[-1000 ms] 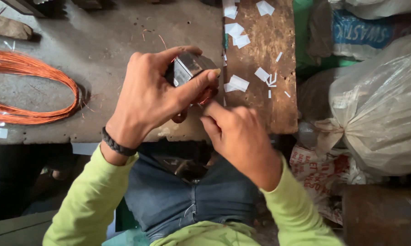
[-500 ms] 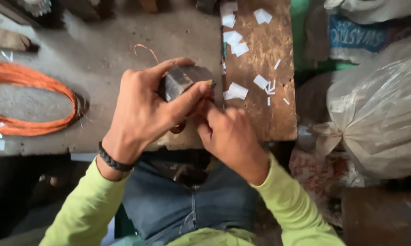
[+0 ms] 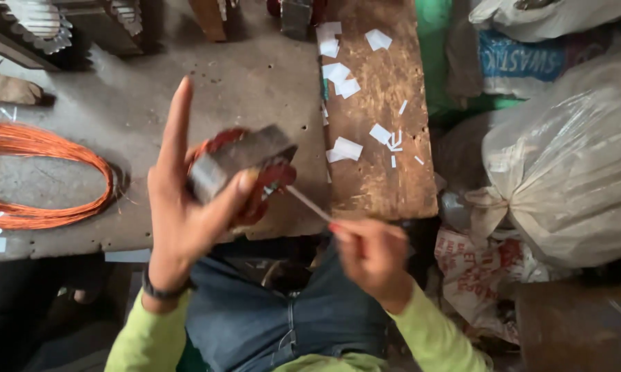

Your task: Rewinding and repairing the copper wire coils of an electric motor stator.

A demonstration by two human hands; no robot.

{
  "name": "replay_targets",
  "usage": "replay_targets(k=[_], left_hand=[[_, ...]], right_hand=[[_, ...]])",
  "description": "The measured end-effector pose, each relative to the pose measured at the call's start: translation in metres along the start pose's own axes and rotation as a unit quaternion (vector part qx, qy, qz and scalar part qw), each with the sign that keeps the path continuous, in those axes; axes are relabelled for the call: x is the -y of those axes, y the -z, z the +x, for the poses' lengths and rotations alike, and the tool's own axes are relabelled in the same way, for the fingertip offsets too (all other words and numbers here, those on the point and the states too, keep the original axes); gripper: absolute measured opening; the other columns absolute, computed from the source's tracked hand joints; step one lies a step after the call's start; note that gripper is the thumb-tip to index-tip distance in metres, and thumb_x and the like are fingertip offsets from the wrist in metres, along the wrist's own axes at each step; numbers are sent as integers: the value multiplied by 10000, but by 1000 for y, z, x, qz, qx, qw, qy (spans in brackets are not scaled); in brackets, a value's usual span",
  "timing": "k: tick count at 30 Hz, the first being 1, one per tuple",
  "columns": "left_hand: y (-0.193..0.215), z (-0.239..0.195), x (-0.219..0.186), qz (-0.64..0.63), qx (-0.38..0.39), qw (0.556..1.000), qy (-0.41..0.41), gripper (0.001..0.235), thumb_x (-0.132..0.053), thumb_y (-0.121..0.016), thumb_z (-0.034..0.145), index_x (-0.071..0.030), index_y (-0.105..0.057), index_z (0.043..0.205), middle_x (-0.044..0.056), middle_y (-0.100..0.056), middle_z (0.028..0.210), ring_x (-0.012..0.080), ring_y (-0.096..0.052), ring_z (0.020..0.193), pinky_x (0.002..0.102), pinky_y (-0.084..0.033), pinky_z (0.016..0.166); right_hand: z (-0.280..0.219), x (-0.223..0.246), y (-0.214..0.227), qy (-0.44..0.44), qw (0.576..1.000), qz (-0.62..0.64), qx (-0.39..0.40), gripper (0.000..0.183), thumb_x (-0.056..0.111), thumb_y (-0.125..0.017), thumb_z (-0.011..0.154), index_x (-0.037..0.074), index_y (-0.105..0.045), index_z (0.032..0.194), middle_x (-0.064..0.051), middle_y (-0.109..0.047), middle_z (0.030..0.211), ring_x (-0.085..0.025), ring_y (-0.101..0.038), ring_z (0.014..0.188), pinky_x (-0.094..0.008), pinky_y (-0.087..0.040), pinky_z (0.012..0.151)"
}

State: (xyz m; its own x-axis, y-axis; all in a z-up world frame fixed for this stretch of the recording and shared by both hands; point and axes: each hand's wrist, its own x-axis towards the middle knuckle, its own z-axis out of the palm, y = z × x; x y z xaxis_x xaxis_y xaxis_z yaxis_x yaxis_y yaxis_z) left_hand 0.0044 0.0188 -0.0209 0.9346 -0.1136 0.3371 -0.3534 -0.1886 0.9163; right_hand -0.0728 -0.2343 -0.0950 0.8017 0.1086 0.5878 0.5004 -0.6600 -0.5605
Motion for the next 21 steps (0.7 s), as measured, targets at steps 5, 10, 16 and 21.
replay_targets(k=[5, 10, 16, 21], left_hand=[[-17, -40, 2, -126, -3, 992, 21, 975, -261, -787, 967, 30, -166, 1660, 188, -733, 1242, 206, -763, 1099, 294, -581, 994], [-17, -59, 19, -76, -114, 991, -3, 1000, -385, -778, 951, 66, -243, 1665, 205, -598, 1450, 194, -743, 1083, 276, -584, 936], [-14, -84, 46, -49, -135, 990, -9, 957, -509, -729, 935, 105, -367, 1573, 161, -681, 1200, 147, -687, 913, 233, -525, 818], [-16, -74, 41, -70, -137, 988, -18, 945, -556, -753, 915, 113, -432, 1500, 152, -638, 1275, 164, -697, 1015, 253, -559, 887]], right_hand=[[26, -22, 34, -123, 988, -40, -85, 91, 86, -606, 1104, 7, -593, 1146, -151, -708, 1040, -286, -708, 837, -367, -565, 757], [66, -38, 32, -106, 978, -182, 3, 156, 82, -705, 1038, 50, -684, 1189, -142, -692, 1125, -347, -682, 1005, -431, -533, 848], [44, -23, 21, -6, 993, -76, 87, 329, 198, -757, 954, 165, -741, 1282, -122, -546, 1435, -307, -557, 1303, -425, -468, 1082], [49, -23, 24, 70, 971, -176, 145, 448, 370, -763, 879, 201, -760, 1294, -122, -564, 1443, -300, -538, 1305, -460, -347, 1074]])
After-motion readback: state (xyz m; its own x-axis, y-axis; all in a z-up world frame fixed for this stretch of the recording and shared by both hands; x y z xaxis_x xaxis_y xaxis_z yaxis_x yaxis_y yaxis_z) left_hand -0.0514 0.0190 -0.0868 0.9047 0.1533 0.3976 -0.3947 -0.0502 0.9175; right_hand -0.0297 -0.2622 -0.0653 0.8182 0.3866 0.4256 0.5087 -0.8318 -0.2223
